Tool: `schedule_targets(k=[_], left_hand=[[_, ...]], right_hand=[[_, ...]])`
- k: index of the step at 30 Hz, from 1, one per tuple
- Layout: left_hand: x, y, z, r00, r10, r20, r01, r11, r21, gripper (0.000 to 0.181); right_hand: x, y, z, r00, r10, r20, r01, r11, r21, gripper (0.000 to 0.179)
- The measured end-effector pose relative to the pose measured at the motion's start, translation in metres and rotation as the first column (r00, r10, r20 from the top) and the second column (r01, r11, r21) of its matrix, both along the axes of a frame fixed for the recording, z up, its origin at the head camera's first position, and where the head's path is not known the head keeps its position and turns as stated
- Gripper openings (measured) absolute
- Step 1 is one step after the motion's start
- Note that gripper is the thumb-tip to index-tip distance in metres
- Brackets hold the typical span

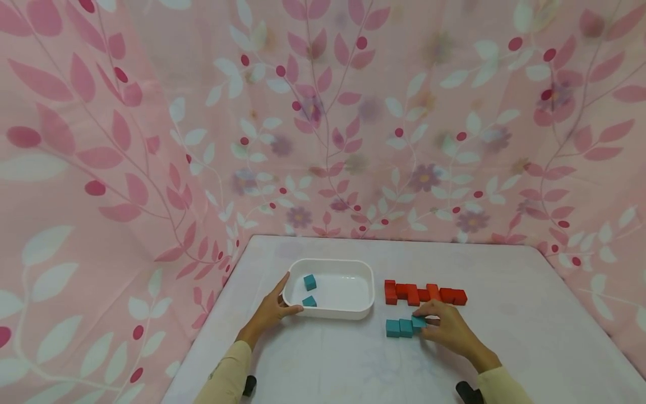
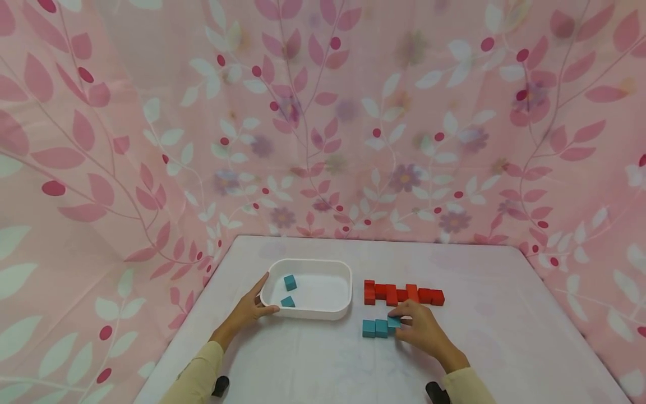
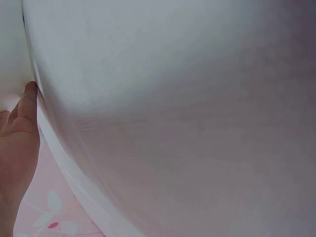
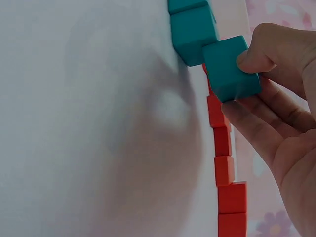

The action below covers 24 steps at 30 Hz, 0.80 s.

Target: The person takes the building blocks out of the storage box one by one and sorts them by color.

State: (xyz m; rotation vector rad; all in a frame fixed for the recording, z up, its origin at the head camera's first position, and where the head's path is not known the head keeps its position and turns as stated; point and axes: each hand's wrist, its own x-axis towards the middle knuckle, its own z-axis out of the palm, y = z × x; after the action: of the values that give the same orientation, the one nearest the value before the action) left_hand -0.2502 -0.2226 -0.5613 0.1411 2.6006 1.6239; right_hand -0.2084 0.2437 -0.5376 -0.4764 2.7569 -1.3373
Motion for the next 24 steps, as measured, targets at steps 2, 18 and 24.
schedule_targets(k=[2,18,24], left_hand=[[-0.001,0.000,-0.001,1.000,0.000,0.000,0.000,1.000,-0.003,0.112],[-0.001,0.000,0.000,1.000,0.005,0.019,-0.005,1.000,-0.016,0.112],[-0.001,0.000,0.000,1.000,0.016,0.023,-0.016,1.000,-0.009,0.112]], right_hand=[[0.001,-0.001,-0.002,1.000,0.010,0.003,-0.010,1.000,0.006,0.034],[0.003,-0.001,-0.015,0.999,-0.017,0.043,0.016,1.000,0.020,0.034],[0.002,-0.002,-0.015,0.999,-0.006,0.038,0.005,1.000,0.024,0.035]])
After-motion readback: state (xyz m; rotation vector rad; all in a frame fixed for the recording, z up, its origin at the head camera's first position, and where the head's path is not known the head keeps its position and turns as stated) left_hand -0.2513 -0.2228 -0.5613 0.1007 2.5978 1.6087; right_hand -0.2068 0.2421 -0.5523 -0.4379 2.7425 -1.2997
